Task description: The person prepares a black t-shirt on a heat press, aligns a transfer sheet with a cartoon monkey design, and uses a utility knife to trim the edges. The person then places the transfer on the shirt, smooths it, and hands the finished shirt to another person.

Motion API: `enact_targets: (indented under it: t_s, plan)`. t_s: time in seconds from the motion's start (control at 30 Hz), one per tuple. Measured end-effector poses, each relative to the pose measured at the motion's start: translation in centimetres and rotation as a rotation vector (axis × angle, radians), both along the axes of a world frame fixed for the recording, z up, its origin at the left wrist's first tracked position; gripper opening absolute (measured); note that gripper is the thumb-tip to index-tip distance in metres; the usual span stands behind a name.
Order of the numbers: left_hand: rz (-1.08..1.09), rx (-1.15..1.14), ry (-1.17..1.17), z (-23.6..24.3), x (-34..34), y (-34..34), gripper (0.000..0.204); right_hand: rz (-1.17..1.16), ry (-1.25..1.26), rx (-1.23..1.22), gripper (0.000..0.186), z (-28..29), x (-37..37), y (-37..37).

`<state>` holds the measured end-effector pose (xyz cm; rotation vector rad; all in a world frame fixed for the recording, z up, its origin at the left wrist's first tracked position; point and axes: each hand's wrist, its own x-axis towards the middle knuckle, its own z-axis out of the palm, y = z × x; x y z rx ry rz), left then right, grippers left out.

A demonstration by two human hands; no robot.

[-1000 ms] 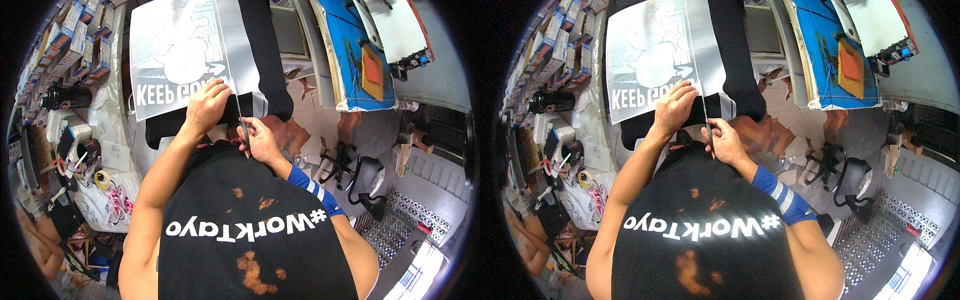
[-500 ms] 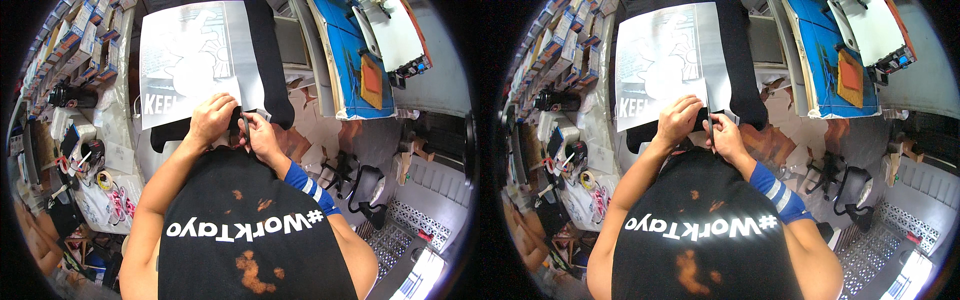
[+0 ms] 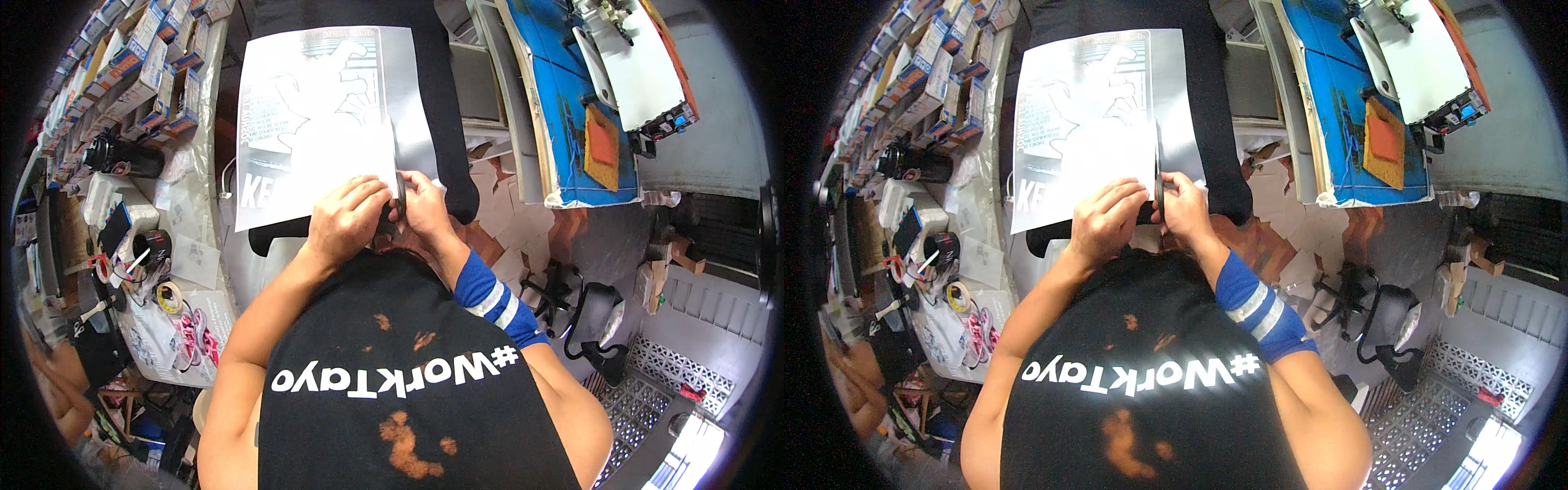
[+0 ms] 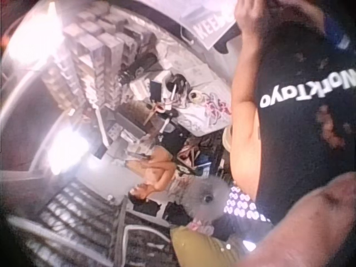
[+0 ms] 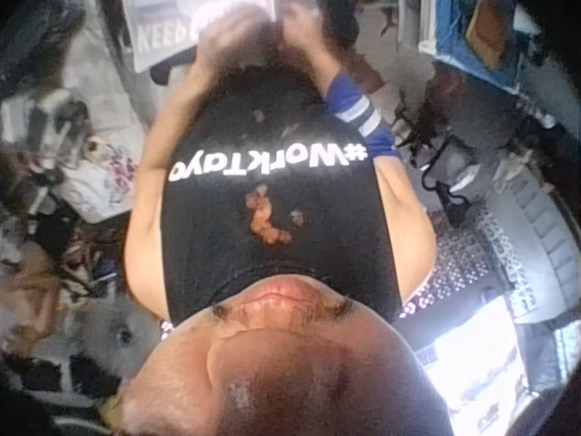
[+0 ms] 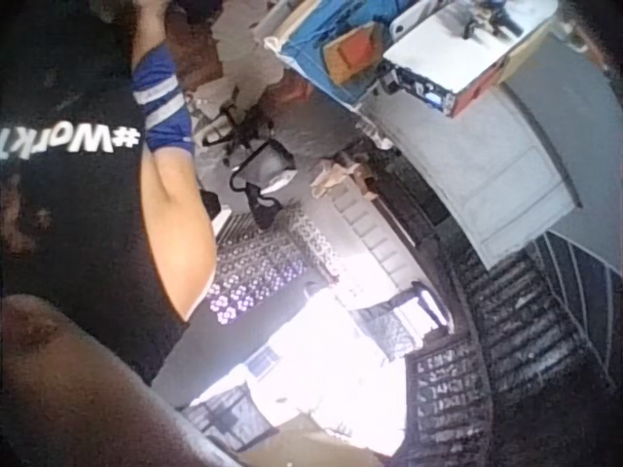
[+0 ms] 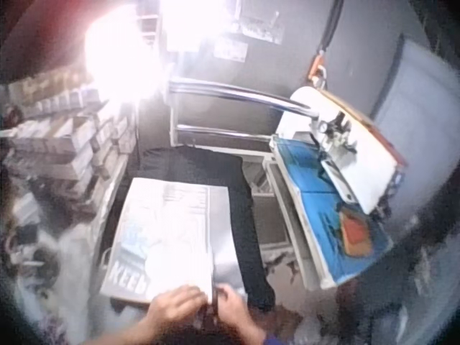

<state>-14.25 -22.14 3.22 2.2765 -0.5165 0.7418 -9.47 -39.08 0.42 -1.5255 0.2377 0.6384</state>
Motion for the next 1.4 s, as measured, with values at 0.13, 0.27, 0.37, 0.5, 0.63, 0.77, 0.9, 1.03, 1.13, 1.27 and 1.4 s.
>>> enact_targets:
  t_s: [0.13, 0.27, 0.37, 0.5, 0.63, 0.77, 0.9, 1.03, 1.13, 1.27, 1.4]
  plan:
    - [-0.006, -0.014, -0.025, 0.4, -0.8, 0.1, 0.022, 0.018, -0.019, 0.001, 0.029, 0.5, 1.5, 0.5]
    - [-0.011, -0.053, -0.008, 1.5, -1.2, 0.1, 0.018, -0.010, -0.018, 0.033, 0.028, 0.8, 1.5, 1.0]
    - [-0.033, -0.040, -0.023, 1.5, -1.8, 0.1, 0.024, -0.022, -0.043, 0.031, 0.027, 1.1, 2.3, 1.5]
    - [-0.028, -0.025, -0.012, 2.2, -2.5, 0.0, 0.026, -0.088, -0.060, 0.077, 0.025, 0.4, 3.4, 2.1]
    - [-0.017, -0.044, -0.012, 2.4, -2.9, 0.2, 0.025, -0.050, -0.056, 0.051, 0.025, 0.2, 3.8, 1.8]
    - [-0.034, -0.069, -0.006, 3.5, -3.8, 0.1, 0.023, -0.071, -0.025, 0.092, 0.024, 1.1, 5.1, 2.3]
    - [-0.036, -0.076, -0.006, 3.7, -3.9, 0.2, 0.023, -0.053, -0.046, 0.089, 0.023, 0.8, 5.9, 2.5]
    - [-0.033, -0.080, -0.009, 3.9, -4.1, 0.4, 0.022, -0.078, -0.065, 0.051, 0.025, 0.5, 6.1, 3.0]
    - [-0.033, -0.088, 0.006, 4.6, -4.7, 0.3, 0.021, -0.080, -0.066, 0.096, 0.022, 0.1, 7.9, 2.9]
    - [-0.026, -0.085, -0.006, 4.7, -4.7, 0.4, 0.019, -0.045, -0.086, 0.075, 0.025, -0.6, 9.0, 3.1]
    - [-0.041, -0.080, 0.002, 5.1, -5.0, 0.5, 0.019, -0.048, -0.102, 0.075, 0.026, -1.0, 10.0, 3.3]
